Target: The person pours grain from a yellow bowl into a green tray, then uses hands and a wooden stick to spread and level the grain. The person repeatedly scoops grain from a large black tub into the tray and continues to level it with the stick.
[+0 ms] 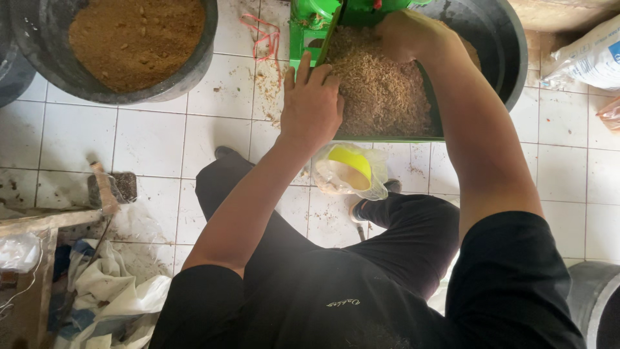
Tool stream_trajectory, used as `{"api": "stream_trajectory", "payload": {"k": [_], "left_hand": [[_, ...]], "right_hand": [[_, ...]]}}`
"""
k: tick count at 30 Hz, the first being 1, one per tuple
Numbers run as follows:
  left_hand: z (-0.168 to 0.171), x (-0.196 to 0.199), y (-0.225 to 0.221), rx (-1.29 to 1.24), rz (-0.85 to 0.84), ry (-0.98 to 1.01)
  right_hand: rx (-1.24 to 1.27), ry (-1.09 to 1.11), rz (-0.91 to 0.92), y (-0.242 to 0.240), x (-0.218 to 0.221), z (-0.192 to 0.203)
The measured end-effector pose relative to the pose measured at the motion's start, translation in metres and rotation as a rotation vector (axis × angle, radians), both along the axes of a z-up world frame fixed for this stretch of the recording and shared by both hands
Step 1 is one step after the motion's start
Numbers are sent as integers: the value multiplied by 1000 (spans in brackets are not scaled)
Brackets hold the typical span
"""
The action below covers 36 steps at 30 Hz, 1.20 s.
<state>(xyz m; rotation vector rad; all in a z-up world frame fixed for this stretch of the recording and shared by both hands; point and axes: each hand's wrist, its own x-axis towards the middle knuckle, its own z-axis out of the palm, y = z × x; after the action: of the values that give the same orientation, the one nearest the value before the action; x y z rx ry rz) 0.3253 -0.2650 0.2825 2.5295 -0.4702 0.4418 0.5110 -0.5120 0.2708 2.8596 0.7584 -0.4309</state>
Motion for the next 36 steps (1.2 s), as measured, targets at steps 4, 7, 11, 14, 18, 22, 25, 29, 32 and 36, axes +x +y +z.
{"api": "stream_trajectory", "payload": {"k": [4, 7, 11, 14, 18, 22, 25, 29, 32, 36], "left_hand": [[0, -2, 0, -28, -6, 7], [0, -2, 1, -27, -8, -5], [0, -1, 0, -22, -13, 26], [-3, 1, -1, -40, 2, -11], [-7, 1, -4, -41, 9, -54], [-8, 0, -3, -104, -9, -127], [-6, 0, -1, -151, -37, -148], [-3, -1, 0, -175, -92, -235], [-2, 0, 2, -187, -123, -226], [-8, 6, 3, -262, -138, -212]], "right_hand": [[117, -4, -127, 22, -14, 10], [115, -63, -19, 45, -22, 18], [185, -94, -11, 55, -33, 36], [634, -24, -87, 48, -51, 57], [853, 39, -163, 36, -88, 87], [1080, 130, -117, 25, -128, 105], [1105, 166, -117, 23, -143, 106], [1265, 280, -121, 25, -152, 99], [1288, 248, -89, 33, -158, 91], [1402, 330, -100, 43, -166, 83]]}}
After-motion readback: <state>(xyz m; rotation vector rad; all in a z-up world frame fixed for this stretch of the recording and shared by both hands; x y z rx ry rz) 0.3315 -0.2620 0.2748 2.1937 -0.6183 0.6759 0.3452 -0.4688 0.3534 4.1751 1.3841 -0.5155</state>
